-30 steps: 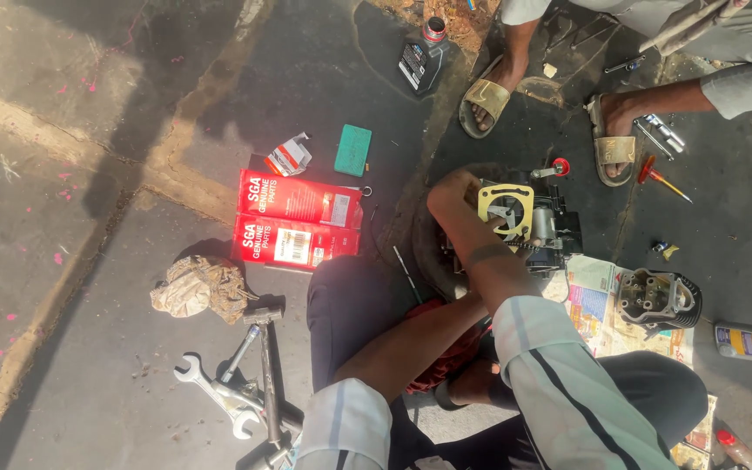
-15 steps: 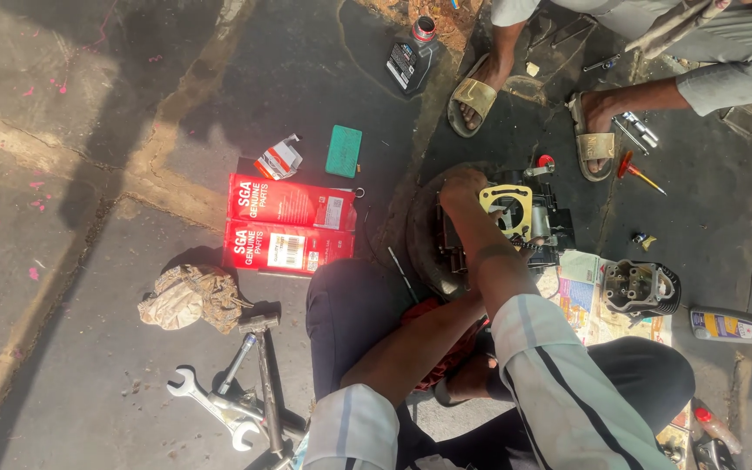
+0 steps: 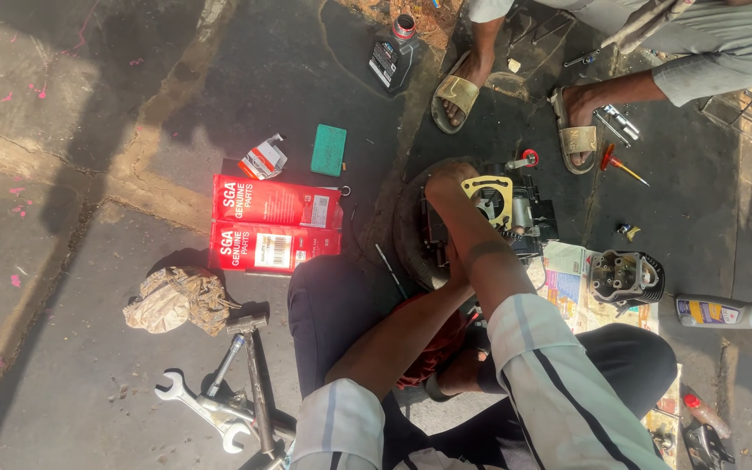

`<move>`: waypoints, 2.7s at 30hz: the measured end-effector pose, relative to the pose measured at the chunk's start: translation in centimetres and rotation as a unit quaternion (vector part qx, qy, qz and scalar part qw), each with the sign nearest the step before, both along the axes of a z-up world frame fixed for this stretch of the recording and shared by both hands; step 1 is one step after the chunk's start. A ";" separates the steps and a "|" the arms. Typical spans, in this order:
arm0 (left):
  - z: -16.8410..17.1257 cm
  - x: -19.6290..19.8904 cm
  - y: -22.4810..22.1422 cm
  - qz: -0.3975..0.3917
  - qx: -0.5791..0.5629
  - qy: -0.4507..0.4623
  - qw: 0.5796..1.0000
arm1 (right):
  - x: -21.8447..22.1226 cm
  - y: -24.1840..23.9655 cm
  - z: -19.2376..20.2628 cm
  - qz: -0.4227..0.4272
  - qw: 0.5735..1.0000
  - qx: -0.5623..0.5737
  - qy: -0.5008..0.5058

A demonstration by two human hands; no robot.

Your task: Replacing the head gasket and reassembling the engine block of a motorcycle.

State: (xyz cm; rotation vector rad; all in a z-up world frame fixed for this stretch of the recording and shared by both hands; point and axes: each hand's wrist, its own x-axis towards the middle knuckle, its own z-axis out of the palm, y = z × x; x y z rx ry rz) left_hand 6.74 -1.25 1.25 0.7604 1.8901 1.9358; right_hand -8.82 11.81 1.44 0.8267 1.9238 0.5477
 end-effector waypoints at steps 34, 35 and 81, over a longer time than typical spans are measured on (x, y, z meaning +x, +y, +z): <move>5.7 -5.1 0.0 0.057 -0.034 0.063 0.996 | 18.4 -7.8 20.2 -0.154 0.461 -0.343 0.804; 5.8 -5.3 0.1 0.050 -0.059 0.055 0.995 | 21.9 -8.5 19.0 -0.241 0.382 -0.324 0.832; 12.3 -7.9 2.5 -0.022 -0.221 0.322 0.920 | 17.9 -12.2 -4.3 -0.179 0.508 0.041 0.842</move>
